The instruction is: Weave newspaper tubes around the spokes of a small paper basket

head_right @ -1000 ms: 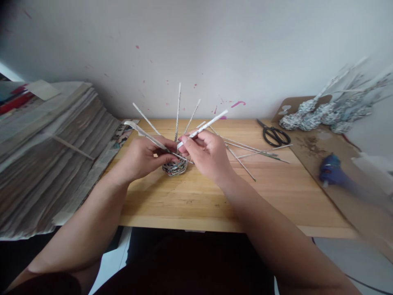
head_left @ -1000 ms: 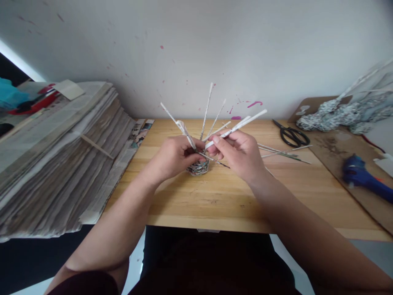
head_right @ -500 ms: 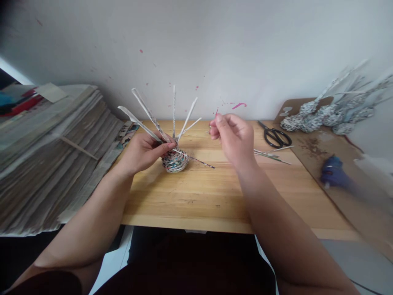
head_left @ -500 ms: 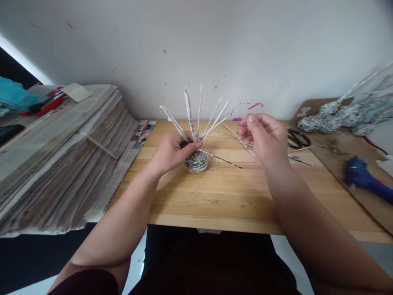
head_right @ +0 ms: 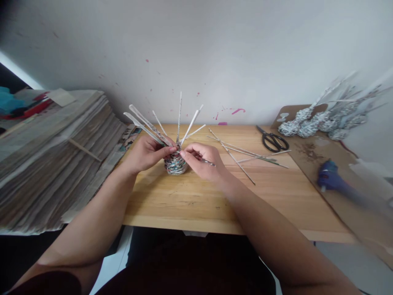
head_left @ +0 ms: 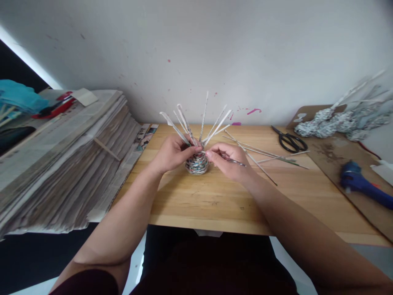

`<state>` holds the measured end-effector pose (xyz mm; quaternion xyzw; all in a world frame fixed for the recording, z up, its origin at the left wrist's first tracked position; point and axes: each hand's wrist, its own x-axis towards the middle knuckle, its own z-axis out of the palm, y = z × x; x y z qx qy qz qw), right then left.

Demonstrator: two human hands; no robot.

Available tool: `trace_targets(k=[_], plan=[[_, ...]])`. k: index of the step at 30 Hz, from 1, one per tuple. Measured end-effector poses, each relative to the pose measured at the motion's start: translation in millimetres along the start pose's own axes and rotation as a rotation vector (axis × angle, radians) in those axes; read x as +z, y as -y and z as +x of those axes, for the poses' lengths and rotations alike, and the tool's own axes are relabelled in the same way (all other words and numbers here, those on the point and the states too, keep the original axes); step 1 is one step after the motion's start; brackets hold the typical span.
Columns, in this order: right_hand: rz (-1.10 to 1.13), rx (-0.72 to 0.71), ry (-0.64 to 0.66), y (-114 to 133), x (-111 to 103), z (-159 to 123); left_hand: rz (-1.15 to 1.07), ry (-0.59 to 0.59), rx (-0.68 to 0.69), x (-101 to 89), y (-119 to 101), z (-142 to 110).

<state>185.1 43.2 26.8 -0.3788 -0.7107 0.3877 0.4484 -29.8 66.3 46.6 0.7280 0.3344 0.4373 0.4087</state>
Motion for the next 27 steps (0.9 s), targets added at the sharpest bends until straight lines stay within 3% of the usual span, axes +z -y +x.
trace_targets(k=[8,13,17,19,27], plan=[[0.261,0.104,0.012,-5.6,-7.5,8.4,0.027,0.018,-0.034,2.3,2.4,-2.6],[0.235,0.062,-0.010,-10.8,-8.4,10.0,0.161,0.020,-0.059,2.7,-3.1,-4.1],[0.201,-0.040,0.089,-12.1,-8.8,9.6,0.027,0.044,-0.071,5.4,-1.9,-4.9],[0.203,-0.058,0.071,-11.9,-7.0,8.8,-0.014,0.035,-0.094,8.5,0.2,-5.4],[0.432,0.213,-0.071,-11.4,5.8,8.2,0.104,-0.047,-0.060,17.8,-4.3,-6.0]])
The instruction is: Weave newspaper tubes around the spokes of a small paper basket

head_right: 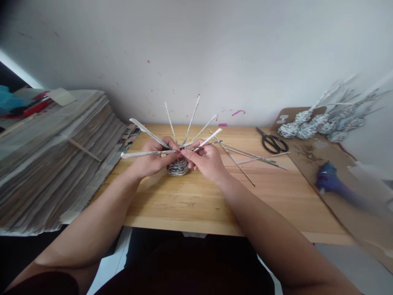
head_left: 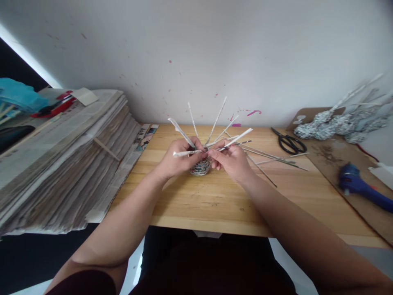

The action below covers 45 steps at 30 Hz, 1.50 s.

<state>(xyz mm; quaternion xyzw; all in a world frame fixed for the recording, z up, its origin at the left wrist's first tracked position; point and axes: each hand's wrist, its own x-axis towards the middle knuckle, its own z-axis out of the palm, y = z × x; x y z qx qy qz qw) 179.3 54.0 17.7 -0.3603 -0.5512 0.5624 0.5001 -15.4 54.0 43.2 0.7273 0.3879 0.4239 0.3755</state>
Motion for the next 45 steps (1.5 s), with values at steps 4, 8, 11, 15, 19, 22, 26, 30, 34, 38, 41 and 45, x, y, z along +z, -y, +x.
trace_targets(k=[4,8,11,15,19,22,26,30,34,38,41,45], plan=[[0.231,0.094,-0.049,4.3,1.2,1.0,0.061,-0.008,0.022,0.4,-3.2,1.4],[0.222,0.041,-0.004,7.4,-1.9,0.2,0.099,-0.053,0.031,-0.2,0.5,3.2],[-0.105,-0.141,-0.038,4.6,-4.0,-2.8,0.118,-0.055,0.029,-2.5,2.8,3.7],[-0.555,-0.444,-0.129,1.2,-5.7,-7.9,0.069,-0.030,0.033,-5.0,4.4,3.7],[-0.893,-0.607,-0.125,5.3,-8.2,-8.9,0.004,-0.030,0.056,-3.7,6.1,3.7],[-0.938,-0.657,-0.145,8.0,-10.0,-7.0,0.013,-0.030,0.071,-1.9,4.9,3.1],[-0.950,-0.661,-0.133,9.4,-11.7,-5.8,0.052,-0.026,0.089,-0.8,1.7,1.8],[-1.035,-0.604,-0.107,13.7,-12.2,-8.1,0.118,-0.020,0.174,-0.6,1.0,2.1],[-1.027,-0.623,-0.115,15.9,-11.3,-10.1,0.181,-0.008,0.202,-0.9,0.5,3.5],[-0.869,-0.562,-0.092,9.6,-10.5,-9.2,0.146,-0.008,0.169,-0.5,-1.1,2.8],[-0.764,-0.482,-0.139,5.1,-11.9,-7.5,0.115,-0.022,0.135,0.1,-1.6,1.3],[-0.762,-0.553,-0.018,8.5,-15.9,-5.0,0.101,-0.012,0.131,0.0,0.3,0.7]])
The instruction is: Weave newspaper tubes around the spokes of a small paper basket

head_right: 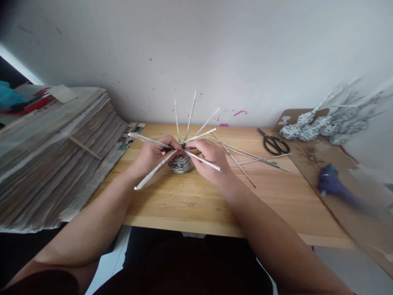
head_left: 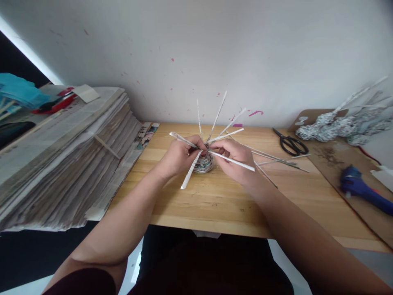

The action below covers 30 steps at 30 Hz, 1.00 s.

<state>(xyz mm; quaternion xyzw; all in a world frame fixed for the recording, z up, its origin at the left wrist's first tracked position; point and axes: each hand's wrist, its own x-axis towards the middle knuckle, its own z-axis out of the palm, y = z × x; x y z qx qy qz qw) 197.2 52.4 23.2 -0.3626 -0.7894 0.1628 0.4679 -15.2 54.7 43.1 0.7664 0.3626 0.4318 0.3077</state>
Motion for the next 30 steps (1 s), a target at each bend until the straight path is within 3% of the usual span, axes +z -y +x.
trace_targets(k=[3,10,16,25,30], plan=[[0.000,-0.074,0.091,0.0,-4.5,4.3,0.018,0.010,0.029,-0.2,2.7,0.7],[-0.076,-0.019,0.175,-0.1,-1.4,8.6,0.041,0.043,0.074,-2.1,5.9,2.4],[0.023,0.048,0.149,0.7,1.8,9.5,0.050,0.010,0.065,-2.3,9.7,2.7],[-0.089,0.025,0.078,-0.2,7.2,9.0,0.378,0.008,0.320,-12.9,8.5,2.8],[-0.092,0.039,0.075,2.4,7.5,9.5,0.486,-0.048,0.269,-14.2,9.7,3.5]])
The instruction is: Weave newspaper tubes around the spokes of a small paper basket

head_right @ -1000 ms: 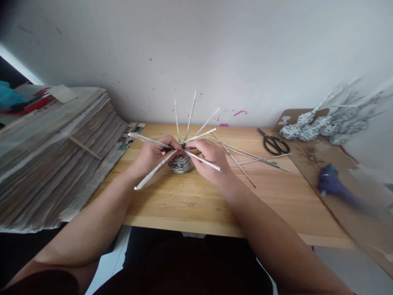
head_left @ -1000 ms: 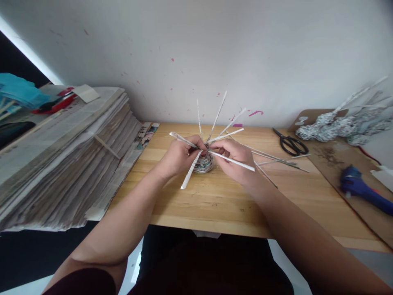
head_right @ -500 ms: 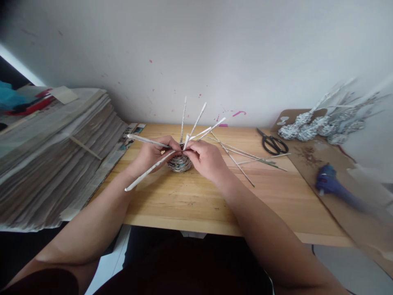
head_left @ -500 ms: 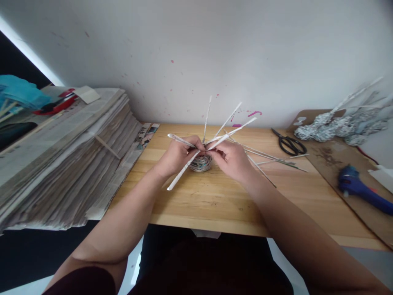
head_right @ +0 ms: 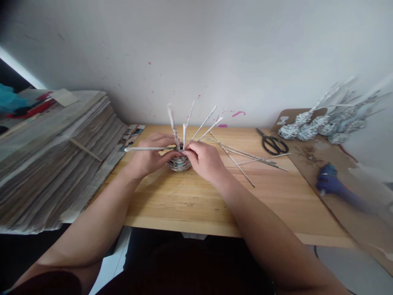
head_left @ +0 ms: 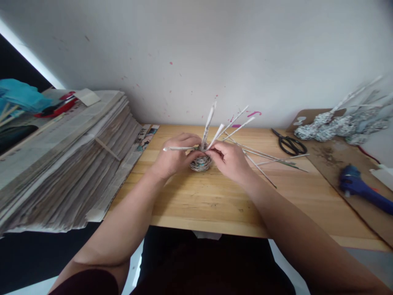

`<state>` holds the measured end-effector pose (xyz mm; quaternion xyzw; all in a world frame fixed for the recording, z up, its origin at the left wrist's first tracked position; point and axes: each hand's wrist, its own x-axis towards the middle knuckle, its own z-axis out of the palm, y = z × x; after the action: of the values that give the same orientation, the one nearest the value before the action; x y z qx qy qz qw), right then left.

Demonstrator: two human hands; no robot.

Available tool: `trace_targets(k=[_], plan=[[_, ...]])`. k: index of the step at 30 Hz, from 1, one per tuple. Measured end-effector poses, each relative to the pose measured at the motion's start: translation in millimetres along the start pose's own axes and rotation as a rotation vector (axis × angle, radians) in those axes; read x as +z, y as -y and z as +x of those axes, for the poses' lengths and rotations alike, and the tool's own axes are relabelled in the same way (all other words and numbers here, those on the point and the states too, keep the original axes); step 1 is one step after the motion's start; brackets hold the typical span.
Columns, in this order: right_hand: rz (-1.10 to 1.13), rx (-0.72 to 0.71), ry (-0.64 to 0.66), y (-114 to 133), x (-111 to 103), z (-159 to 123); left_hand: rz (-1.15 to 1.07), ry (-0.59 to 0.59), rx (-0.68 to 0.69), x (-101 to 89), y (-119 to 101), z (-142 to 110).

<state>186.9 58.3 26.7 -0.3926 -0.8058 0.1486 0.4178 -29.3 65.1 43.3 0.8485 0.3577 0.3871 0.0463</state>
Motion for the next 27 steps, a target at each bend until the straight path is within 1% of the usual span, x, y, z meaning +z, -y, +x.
trace_targets(k=[2,4,7,9,11,12,14,15,16,18,20,22,24,27], plan=[[-0.009,-0.011,0.005,0.7,-0.1,0.3,-0.057,0.001,-0.046,1.3,-0.3,0.5],[-0.013,-0.023,0.008,1.1,-0.3,0.7,-0.173,0.013,-0.110,2.7,1.3,1.2],[0.002,-0.029,0.012,1.7,-0.7,1.2,-0.370,0.008,-0.306,2.3,7.1,2.4],[0.004,-0.023,0.014,2.2,-0.9,1.4,-0.406,-0.070,-0.454,-0.6,9.4,3.3],[0.003,-0.019,0.020,2.5,-0.7,1.5,-0.388,-0.162,-0.524,-5.0,6.7,4.1],[0.003,-0.020,0.024,2.5,-0.3,1.4,-0.397,-0.192,-0.516,-7.0,3.3,4.3],[0.002,-0.025,0.029,2.1,0.7,1.1,-0.512,-0.127,-0.461,-9.1,-5.3,3.9],[0.001,-0.027,0.024,1.7,1.3,0.9,-0.536,-0.119,-0.403,-9.0,-9.6,3.5],[-0.002,-0.025,0.015,1.3,1.8,0.6,-0.508,-0.103,-0.329,-8.2,-13.2,2.9],[-0.012,-0.020,-0.003,0.8,2.6,0.1,-0.361,-0.076,-0.200,-5.3,-17.2,1.8],[-0.030,-0.016,-0.008,0.9,3.1,-0.3,-0.199,-0.051,-0.121,-2.7,-17.3,0.9],[-0.048,-0.010,0.002,1.7,3.2,-0.6,-0.128,-0.030,-0.087,-1.3,-15.2,0.3],[-0.073,-0.015,0.007,2.7,3.1,-0.9,-0.137,-0.026,-0.084,-0.4,-12.8,-0.4],[-0.137,-0.063,0.011,3.8,2.4,-1.0,-0.171,-0.049,-0.107,1.4,-10.9,-2.2]])
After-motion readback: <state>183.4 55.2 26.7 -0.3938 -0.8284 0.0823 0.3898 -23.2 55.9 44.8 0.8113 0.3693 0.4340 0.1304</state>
